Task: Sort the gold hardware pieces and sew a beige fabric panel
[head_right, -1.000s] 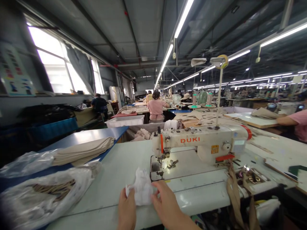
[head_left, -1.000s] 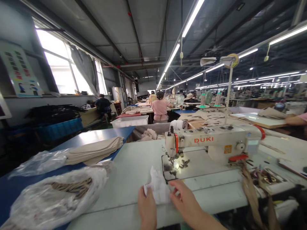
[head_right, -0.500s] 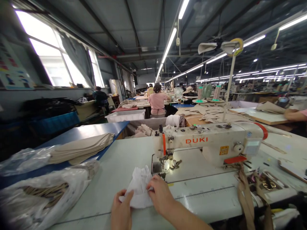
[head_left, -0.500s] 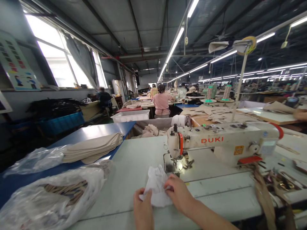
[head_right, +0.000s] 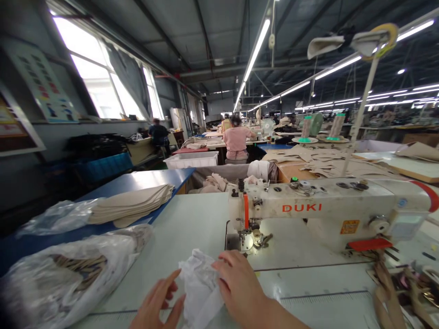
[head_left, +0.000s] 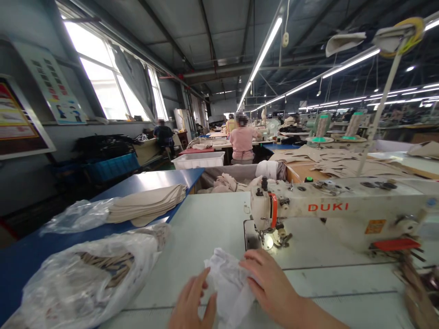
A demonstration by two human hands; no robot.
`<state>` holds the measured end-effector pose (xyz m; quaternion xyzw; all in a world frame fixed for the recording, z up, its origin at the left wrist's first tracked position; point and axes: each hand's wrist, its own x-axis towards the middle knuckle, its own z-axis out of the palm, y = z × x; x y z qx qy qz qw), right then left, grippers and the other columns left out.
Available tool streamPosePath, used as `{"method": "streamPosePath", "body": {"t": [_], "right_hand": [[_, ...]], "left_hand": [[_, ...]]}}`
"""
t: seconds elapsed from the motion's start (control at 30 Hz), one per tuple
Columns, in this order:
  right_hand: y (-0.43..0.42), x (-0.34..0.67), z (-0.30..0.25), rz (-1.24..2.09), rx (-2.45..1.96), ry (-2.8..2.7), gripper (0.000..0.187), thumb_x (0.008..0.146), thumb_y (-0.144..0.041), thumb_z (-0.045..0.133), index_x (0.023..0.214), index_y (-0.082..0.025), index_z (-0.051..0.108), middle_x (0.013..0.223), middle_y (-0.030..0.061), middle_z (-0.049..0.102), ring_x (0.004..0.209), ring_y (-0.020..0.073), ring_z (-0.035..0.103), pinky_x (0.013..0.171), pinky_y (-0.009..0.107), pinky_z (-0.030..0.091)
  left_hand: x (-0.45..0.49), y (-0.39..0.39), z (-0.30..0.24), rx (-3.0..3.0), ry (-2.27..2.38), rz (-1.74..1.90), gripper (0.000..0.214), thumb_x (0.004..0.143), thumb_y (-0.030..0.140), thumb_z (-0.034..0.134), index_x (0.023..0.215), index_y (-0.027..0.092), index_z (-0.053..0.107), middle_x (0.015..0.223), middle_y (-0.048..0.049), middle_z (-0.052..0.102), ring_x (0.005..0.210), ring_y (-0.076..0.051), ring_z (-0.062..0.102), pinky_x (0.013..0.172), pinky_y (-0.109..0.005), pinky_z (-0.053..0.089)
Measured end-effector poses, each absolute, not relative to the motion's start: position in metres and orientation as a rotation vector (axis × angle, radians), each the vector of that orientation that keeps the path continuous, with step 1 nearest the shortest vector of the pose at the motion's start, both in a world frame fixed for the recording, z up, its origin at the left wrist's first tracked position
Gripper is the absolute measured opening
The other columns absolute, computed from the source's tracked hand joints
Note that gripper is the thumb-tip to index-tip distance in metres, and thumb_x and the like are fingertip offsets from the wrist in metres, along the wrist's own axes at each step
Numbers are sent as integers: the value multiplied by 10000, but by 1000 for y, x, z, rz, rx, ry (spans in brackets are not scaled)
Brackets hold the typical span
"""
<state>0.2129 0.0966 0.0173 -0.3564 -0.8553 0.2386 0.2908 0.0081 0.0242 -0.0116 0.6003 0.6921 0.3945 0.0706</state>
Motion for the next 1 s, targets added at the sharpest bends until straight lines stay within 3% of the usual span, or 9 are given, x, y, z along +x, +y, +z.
{"method": "streamPosePath", "body": {"t": [0.07,0.17,0.27,0.37,0.53,0.63,0.8,1.0], "right_hand": [[91,210,23,649,-966,-2353,412,811,-167,533,1219,-223,554,1244,69,529,1155,223,422,1022,359,292],[88,205,24,668,-960,-2496,350,778,-251,593,1125,-204,608,1099,67,596,1079,229,458,994,357,298],[91,205,21,603,-942,-2645,194,759,-251,593,931,-188,660,975,70,622,982,229,492,908,351,338],[95,215,18,510,-959,-2729,175,744,-181,568,902,-180,644,955,73,635,951,229,507,855,349,345],[100,247,9,363,-1016,-2809,171,710,-96,553,854,-161,620,905,71,651,869,213,541,821,340,347],[100,267,2,376,-1123,-2742,174,765,-72,500,819,-177,628,885,53,648,829,195,544,796,315,358],[99,286,-5,465,-1278,-2611,296,815,-21,411,825,-198,647,900,36,642,843,189,537,784,293,370],[95,291,-5,483,-1316,-2527,237,780,-38,440,752,-173,632,885,49,630,859,189,534,801,295,372]], "left_hand": [[6,42,14,2035,2097,1095,330,818,368,471,1104,251,588,1036,-71,633,967,-255,587,883,-382,472],[10,71,39,2298,1937,662,366,813,242,478,1166,216,570,1210,-89,588,1139,-260,512,986,-397,409],[16,89,43,2351,1829,229,313,761,121,478,1032,196,617,1146,-97,610,1083,-264,532,936,-397,430],[15,94,40,2349,1838,121,229,774,88,443,893,185,614,1012,-92,622,984,-257,542,899,-404,422],[6,90,31,2247,1906,238,270,744,37,410,895,188,576,1015,-72,595,986,-231,536,906,-380,406],[3,88,19,2121,1915,447,232,742,42,391,821,199,543,968,-60,583,921,-199,569,856,-335,444],[9,86,9,1885,1919,858,138,779,202,401,694,237,505,784,-25,584,730,-188,593,697,-309,503],[7,91,13,1252,1881,1295,217,640,438,556,671,224,544,643,-2,611,654,-209,608,617,-319,526]]}}
